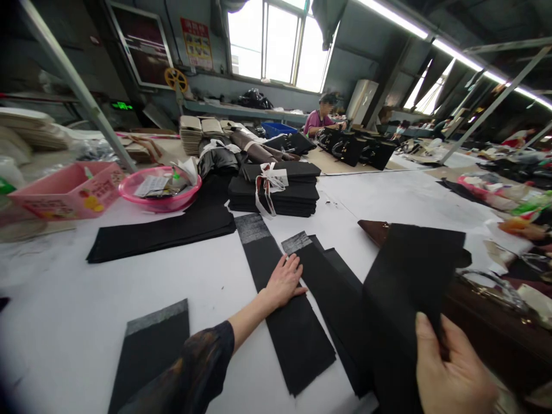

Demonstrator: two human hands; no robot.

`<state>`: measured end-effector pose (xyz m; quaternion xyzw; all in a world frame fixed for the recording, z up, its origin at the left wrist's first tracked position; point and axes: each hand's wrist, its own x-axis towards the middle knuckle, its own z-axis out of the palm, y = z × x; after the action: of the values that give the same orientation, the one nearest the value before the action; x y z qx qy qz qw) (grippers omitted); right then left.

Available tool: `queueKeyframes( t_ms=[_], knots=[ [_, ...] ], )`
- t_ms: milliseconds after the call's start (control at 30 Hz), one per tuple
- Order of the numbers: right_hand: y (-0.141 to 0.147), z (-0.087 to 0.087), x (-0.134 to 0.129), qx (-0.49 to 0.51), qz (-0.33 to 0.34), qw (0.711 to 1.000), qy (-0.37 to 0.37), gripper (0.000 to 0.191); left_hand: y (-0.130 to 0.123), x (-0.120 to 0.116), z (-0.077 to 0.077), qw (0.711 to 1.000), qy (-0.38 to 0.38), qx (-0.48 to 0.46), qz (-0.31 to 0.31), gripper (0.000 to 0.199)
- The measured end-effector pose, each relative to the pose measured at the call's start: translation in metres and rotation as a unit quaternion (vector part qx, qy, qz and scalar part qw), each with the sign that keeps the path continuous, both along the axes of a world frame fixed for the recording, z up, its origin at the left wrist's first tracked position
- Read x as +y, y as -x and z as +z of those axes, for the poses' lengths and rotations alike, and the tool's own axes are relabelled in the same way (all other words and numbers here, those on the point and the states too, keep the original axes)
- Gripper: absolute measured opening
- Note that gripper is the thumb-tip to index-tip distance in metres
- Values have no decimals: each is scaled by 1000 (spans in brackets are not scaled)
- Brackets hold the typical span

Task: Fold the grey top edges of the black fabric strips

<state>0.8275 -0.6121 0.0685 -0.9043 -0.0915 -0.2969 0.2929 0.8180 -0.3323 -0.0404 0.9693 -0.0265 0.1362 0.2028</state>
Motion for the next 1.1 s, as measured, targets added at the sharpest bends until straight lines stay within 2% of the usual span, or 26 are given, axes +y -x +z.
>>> queueKeyframes(
  t_ms=[33,100,133,167,200,233,267,300,400,500,533,567,600,667,700,733,767,800,900,967,1033,1100],
  knots=[
    [8,1,12,-9,-9,1000,1,58,8,-1,6,1000,7,1,-4,57],
    [26,-1,39,2,51,998,20,50,32,-3,20,996,76,24,-35,56],
    [36,-5,52,10,103,994,31,46,48,-4,28,985,150,44,-65,61],
    [47,-10,64,19,156,987,41,42,66,-4,36,956,267,68,-104,71],
    [59,-15,75,29,207,977,50,38,85,-5,44,898,406,88,-144,78],
    [71,-21,85,39,253,965,58,36,104,-7,52,827,529,90,-168,79],
    [84,-26,94,54,299,950,67,36,123,-9,60,763,619,82,-168,76],
    [95,-31,102,71,341,934,76,37,140,-12,67,723,672,69,-147,67],
    [125,-37,118,112,439,886,103,46,179,-21,77,658,750,63,-39,40],
    [140,-28,124,142,516,837,113,44,203,-24,77,598,799,13,63,42],
    [142,-22,124,146,529,829,105,40,209,-23,78,581,809,-16,84,40],
    [142,-17,123,140,522,837,85,36,215,-21,79,567,817,-39,95,37],
    [141,-11,121,125,494,859,54,35,221,-18,82,556,824,-55,97,37],
    [137,-2,119,100,399,911,-14,45,234,-10,92,544,831,-77,85,38],
    [134,1,118,117,365,923,-39,53,241,-6,97,540,833,-87,79,37],
    [132,4,118,166,356,918,-53,60,248,-2,103,537,834,-99,75,35],
    [131,6,119,242,373,894,-53,63,255,3,108,534,834,-112,75,34],
    [131,9,121,336,404,849,-47,61,262,7,114,533,833,-123,79,33],
    [143,22,129,579,483,655,-57,42,281,24,128,542,821,-145,106,28],
    [158,32,136,666,488,554,-108,35,292,36,135,548,808,-175,130,28],
    [176,35,144,712,481,487,-156,36,302,49,135,543,798,-211,152,30],
    [192,27,149,732,492,445,-156,38,311,58,125,537,793,-231,174,33]
  ],
)
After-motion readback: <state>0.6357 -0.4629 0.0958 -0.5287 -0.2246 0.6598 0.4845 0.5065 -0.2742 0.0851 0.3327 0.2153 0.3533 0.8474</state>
